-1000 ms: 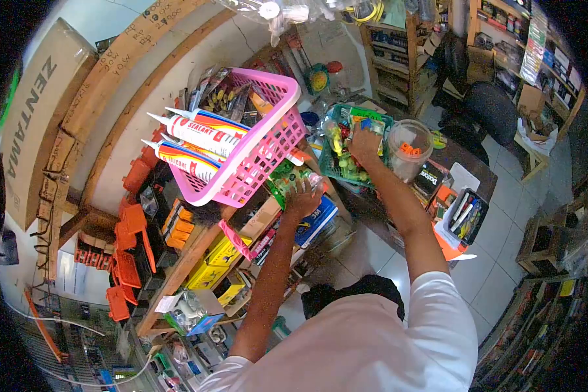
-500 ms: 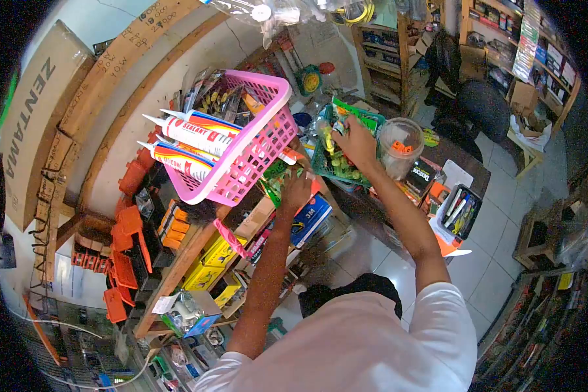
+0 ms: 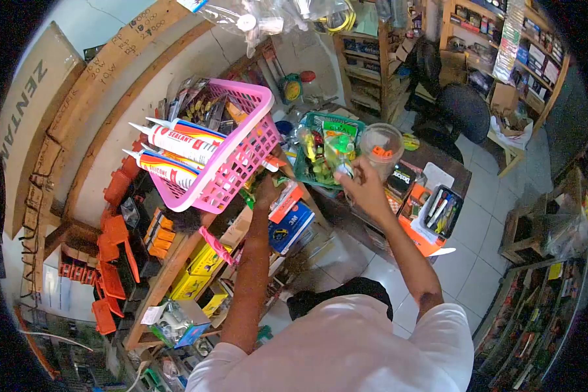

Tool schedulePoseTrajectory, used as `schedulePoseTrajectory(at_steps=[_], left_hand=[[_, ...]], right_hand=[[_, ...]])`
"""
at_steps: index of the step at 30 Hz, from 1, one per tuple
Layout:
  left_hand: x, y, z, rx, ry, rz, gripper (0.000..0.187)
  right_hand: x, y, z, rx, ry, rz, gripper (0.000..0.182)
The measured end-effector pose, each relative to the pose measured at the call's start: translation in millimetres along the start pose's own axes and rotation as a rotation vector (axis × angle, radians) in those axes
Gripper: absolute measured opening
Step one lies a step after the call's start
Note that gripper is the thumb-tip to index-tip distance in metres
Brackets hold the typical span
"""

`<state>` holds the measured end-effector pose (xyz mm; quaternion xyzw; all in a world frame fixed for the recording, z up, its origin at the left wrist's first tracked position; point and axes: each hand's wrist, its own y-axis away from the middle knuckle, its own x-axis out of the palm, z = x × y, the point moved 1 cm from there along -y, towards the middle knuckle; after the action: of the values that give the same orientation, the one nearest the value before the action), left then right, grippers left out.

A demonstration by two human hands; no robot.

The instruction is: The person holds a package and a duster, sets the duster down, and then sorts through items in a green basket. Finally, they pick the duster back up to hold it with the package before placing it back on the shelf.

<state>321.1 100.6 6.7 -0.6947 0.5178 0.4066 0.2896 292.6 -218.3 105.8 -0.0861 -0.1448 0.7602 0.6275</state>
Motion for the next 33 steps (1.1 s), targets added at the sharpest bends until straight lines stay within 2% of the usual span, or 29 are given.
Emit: schedulePoseTrajectory(at_steps=[1, 4, 6, 8, 9, 11, 13, 14, 16, 18, 19, 20, 22, 23, 25, 26, 27, 30, 32, 33], left_hand=[[0.2, -0.1, -1.5, 0.005, -0.051, -0.001, 0.053], [1.1, 4.4, -2.9, 0.026, -0.096, -0.023, 0.053], [0.6, 14.0, -4.8, 0.102, -0.062, -0.183, 0.051], [-13.2, 53.3, -30.4, 0.258, 0.199, -0.427, 0.042], [-24.2, 88.4, -56.0, 0.309, 0.346, -0.562, 0.035], [-7.2, 144.6, -67.2, 0.141, 1.075, -0.494, 0.037], [15.5, 185.4, -62.8, -0.325, 1.630, -0.231, 0.049], [-10.4, 211.8, -83.8, -0.261, 1.895, -0.033, 0.065], [-1.3, 235.1, -62.0, -0.290, 2.260, 0.120, 0.074], [10.1, 249.0, -35.6, -0.240, 2.345, 0.019, 0.073], [17.6, 259.6, -19.4, -0.246, 2.358, 0.014, 0.069], [24.1, 268.7, -2.6, -0.285, 2.322, -0.037, 0.063], [19.0, 283.4, 14.0, -0.361, 2.344, -0.089, 0.056], [12.0, 294.5, 18.3, -0.361, 2.390, -0.117, 0.052], [12.8, 310.8, 39.6, -0.362, 2.414, -0.206, 0.048], [16.3, 317.8, 52.1, -0.374, 2.394, -0.258, 0.047], [14.4, 324.1, 58.7, -0.348, 2.348, -0.317, 0.048], [4.8, 333.7, 74.2, -0.370, 2.276, -0.428, 0.046], [-2.9, 339.1, 78.7, -0.324, 2.264, -0.474, 0.047], [-14.1, 339.6, 73.6, -0.280, 2.263, -0.523, 0.048]], right_hand=[[-1.1, 6.6, 6.5, -0.003, 0.004, 0.001, 0.027], [-4.8, 25.4, 32.2, 0.348, -0.284, 0.053, 0.020], [-7.8, 36.9, 33.3, 0.394, -0.275, 0.051, 0.020], [-8.6, 49.5, 29.3, 0.456, -0.574, 0.102, 0.022], [-6.0, 57.6, 32.0, 0.570, -0.630, 0.066, 0.026], [1.5, 73.2, 39.5, 0.645, -0.684, 0.155, 0.029], [13.5, 88.7, 35.8, 0.727, -0.741, 0.249, 0.032], [22.2, 96.4, 27.7, 0.799, -0.804, 0.355, 0.033], [38.3, 108.9, 6.5, 0.892, -0.856, 0.494, 0.034], [53.5, 117.4, -14.2, 1.012, -0.619, 0.712, 0.040], [63.2, 111.6, -6.8, 1.051, -0.361, 0.744, 0.043], [69.9, 106.2, -19.7, 1.053, -0.348, 0.774, 0.043], [89.4, 93.4, -47.8, 0.588, 0.145, 1.142, 0.045], [99.2, 86.9, -51.3, 0.506, 0.126, 1.132, 0.046], [138.9, 73.7, -45.9, 0.240, 0.041, 0.925, 0.038], [161.8, 62.8, -31.8, 0.251, -0.038, 0.965, 0.041], [181.8, 54.6, 5.1, 0.480, -0.114, 0.995, 0.043], [244.9, 50.9, 9.0, 0.517, -0.184, 1.097, 0.046], [279.2, 51.0, 16.6, 0.870, -0.843, 1.092, 0.044], [287.5, 48.9, 13.6, 0.900, -0.825, 1.043, 0.042]])
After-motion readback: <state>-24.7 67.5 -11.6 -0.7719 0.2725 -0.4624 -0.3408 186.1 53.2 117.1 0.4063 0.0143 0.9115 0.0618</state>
